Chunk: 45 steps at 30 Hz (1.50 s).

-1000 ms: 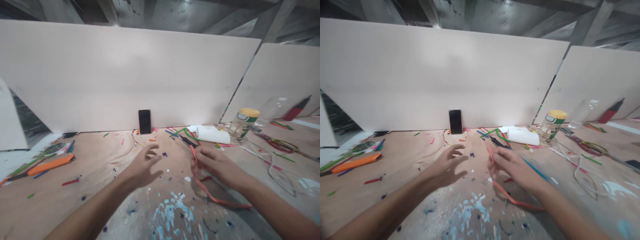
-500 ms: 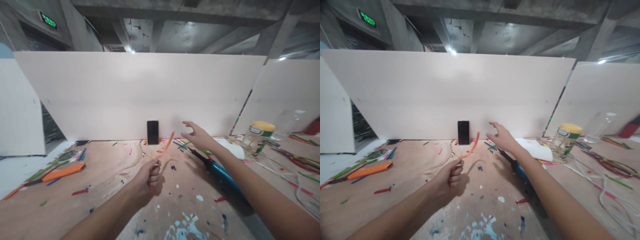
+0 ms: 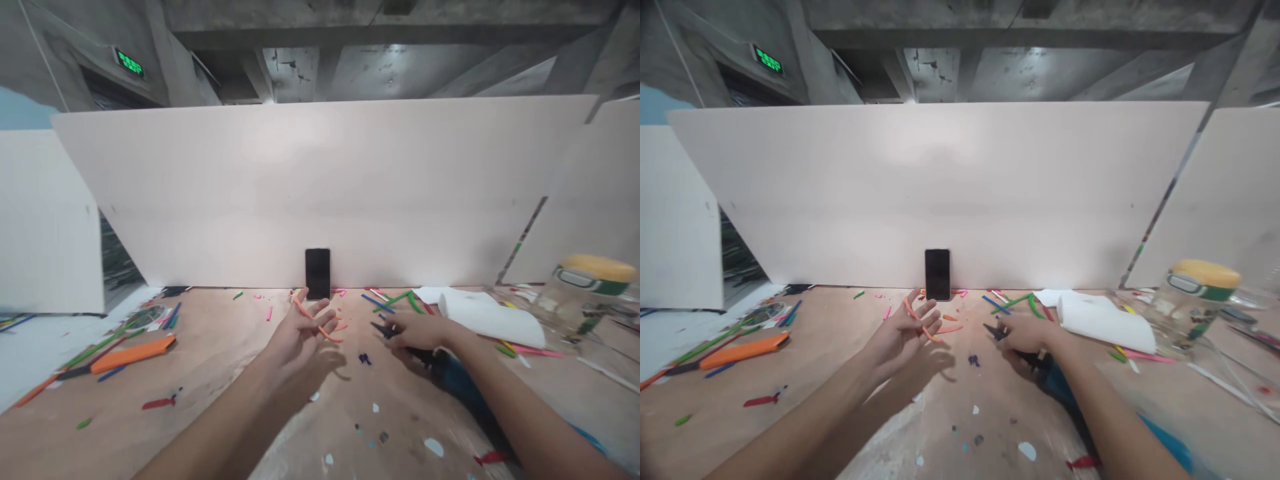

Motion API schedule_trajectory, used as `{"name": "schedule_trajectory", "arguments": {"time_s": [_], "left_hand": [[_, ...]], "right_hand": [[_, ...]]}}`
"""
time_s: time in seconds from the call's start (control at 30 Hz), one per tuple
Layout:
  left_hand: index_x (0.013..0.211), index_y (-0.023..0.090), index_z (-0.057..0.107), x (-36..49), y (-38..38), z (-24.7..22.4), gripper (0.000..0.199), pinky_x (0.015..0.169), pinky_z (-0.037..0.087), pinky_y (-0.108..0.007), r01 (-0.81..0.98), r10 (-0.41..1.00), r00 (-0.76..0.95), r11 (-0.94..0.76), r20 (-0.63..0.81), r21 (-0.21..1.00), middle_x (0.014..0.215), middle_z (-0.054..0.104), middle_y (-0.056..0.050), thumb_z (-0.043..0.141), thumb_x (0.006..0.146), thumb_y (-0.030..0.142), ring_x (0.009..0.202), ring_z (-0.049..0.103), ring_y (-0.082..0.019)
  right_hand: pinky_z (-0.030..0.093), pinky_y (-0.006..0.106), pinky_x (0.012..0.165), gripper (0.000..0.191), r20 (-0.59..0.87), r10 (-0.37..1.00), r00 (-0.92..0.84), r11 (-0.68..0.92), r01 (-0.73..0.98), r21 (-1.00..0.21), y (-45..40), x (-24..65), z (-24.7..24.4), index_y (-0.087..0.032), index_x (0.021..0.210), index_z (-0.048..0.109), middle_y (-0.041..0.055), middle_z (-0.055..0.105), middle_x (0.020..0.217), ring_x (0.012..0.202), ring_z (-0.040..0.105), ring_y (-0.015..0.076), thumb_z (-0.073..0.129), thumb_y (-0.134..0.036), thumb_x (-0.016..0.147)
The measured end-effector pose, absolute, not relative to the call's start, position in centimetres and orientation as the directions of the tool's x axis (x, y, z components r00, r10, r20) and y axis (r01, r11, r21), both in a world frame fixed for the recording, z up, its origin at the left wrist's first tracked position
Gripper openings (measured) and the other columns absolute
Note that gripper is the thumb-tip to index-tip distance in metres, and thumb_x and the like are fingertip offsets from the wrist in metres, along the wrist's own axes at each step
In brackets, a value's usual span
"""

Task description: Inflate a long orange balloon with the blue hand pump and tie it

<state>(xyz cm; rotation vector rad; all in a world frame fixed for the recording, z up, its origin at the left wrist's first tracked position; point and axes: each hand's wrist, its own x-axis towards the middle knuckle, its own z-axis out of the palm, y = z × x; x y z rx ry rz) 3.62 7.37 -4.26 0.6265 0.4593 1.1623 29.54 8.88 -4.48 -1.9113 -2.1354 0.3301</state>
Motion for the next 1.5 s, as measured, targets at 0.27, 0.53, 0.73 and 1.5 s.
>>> {"name": "schedule_trajectory", "arguments": {"time_s": [0.27,0.53,0.73,1.5], "left_hand": [[0.124,0.025,0.035,3.7,7.7,-5.2,0.064,0.091,0.049,-0.031,-0.642,0.99,0.139,0.089,0.001,0.762,0.101,0.062,-0.005,0.063,0.071,0.002,0.09,0.065,-0.015],[0.123,0.024,0.036,4.2,7.4,-5.4,0.065,0.088,0.051,-0.032,-0.626,0.993,0.113,0.04,0.039,0.779,0.105,0.064,-0.008,0.069,0.07,0.007,0.09,0.066,-0.018],[0.118,0.021,0.042,3.5,7.9,-5.5,0.058,0.085,0.052,-0.036,-0.548,0.992,0.058,-0.063,0.113,0.834,0.105,0.067,-0.011,0.07,0.069,0.01,0.094,0.066,-0.022],[0.08,0.015,0.068,2.1,4.7,-5.3,0.021,0.077,0.047,-0.032,-0.402,0.859,0.506,0.153,0.079,0.903,0.083,0.069,-0.006,0.066,0.077,0.037,0.079,0.062,-0.017]], "right_hand": [[0.041,0.027,0.065,0.032,0.044,0.913,-0.406,0.381,0.809,-0.448,4.3,20.1,-0.4,-0.028,0.099,0.059,0.0018,0.066,0.093,0.08,0.06,0.0202,0.061,-0.047,0.073],[0.037,0.028,0.067,0.028,0.16,0.915,-0.371,0.404,0.829,-0.388,3.1,18.8,-0.8,-0.026,0.102,0.06,0.0045,0.067,0.095,0.081,0.059,0.0216,0.054,-0.043,0.081],[0.035,0.028,0.064,0.036,0.208,0.931,-0.301,0.362,0.837,-0.409,2.7,17.1,-0.5,-0.021,0.108,0.055,0.0089,0.067,0.097,0.083,0.061,0.0225,0.034,-0.045,0.091],[0.028,0.024,0.056,0.01,0.417,0.889,-0.192,0.356,0.862,-0.361,1.3,16.8,0.2,-0.018,0.074,0.057,0.0043,0.066,0.074,0.066,0.056,0.0159,0.048,-0.021,0.077]]}}
